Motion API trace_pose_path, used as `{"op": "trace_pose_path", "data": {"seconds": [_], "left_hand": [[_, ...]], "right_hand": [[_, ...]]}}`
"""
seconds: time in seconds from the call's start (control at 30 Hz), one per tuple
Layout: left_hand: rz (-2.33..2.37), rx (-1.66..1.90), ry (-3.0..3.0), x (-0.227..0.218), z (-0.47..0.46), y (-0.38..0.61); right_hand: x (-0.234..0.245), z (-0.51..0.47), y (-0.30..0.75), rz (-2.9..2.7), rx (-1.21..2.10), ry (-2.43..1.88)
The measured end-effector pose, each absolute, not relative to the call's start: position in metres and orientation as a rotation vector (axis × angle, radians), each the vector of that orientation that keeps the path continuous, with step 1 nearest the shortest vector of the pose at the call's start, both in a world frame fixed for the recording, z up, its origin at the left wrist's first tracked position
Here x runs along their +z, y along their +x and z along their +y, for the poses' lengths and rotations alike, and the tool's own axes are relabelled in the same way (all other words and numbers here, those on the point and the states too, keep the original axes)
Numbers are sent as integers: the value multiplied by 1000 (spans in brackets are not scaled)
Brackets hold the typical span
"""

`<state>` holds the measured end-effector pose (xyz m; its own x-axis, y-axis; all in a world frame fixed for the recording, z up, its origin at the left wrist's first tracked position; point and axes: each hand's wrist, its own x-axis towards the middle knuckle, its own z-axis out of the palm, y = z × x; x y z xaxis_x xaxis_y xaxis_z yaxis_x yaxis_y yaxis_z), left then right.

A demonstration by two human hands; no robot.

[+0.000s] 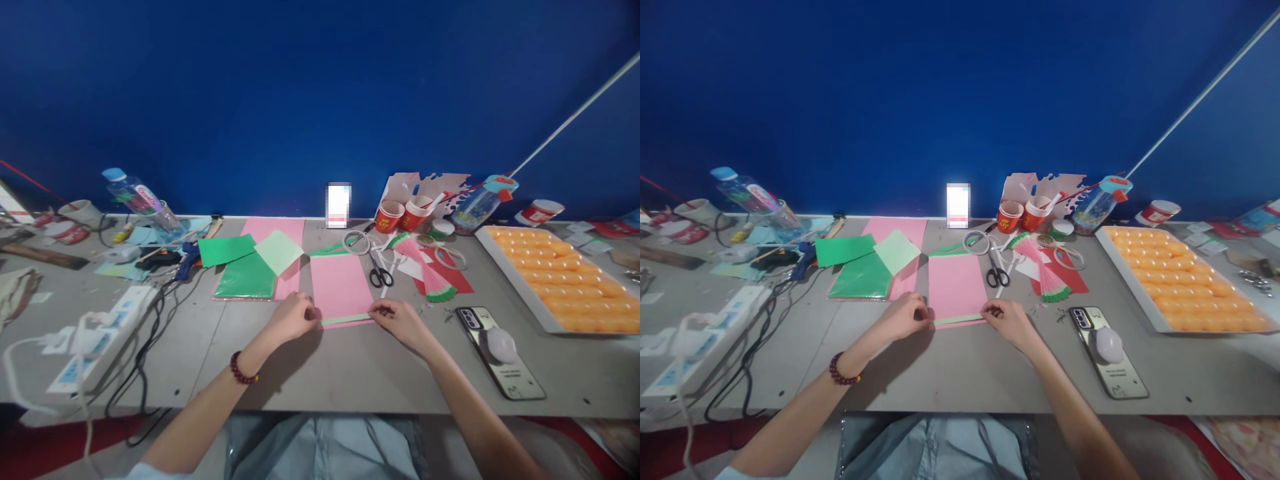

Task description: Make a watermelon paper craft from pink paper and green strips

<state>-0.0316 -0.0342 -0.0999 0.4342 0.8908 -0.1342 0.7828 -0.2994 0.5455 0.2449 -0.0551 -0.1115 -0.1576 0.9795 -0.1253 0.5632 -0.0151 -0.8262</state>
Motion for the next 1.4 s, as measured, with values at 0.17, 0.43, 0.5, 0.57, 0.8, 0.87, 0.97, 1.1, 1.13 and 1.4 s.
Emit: {"op": "trace_pose_path", "data": {"seconds": [0.17,0.43,0.5,0.57,0.8,0.87,0.97,1.1,1.13,1.4], "left_hand": [[1420,245,2148,-97,-34,-31],[1410,237,2154,-96,-35,-31],[1418,227,2167,-96,-34,-31],[1427,216,2180,-97,-34,-31],[1437,211,2171,-99,-34,-30],[1436,214,2180,-98,-34,-31],[1428,231,2160,-96,-35,-31],[1435,285,2095,-94,-35,-34],[1434,318,2080,-93,-35,-35],[1242,572,2238,-87,-51,-37]], "right_hand": [[-110,-55,244,-1766,1052,-1593],[-110,-55,243,-1766,1041,-1589],[-109,-56,243,-1764,1040,-1589],[-109,-56,243,-1761,1041,-1592],[-109,-56,243,-1763,1035,-1591],[-110,-56,243,-1765,1034,-1589],[-110,-56,244,-1772,1030,-1592],[-110,-56,243,-1771,1028,-1597],[-110,-56,243,-1769,1028,-1599],[-112,-56,243,-1761,1040,-1581]]}}
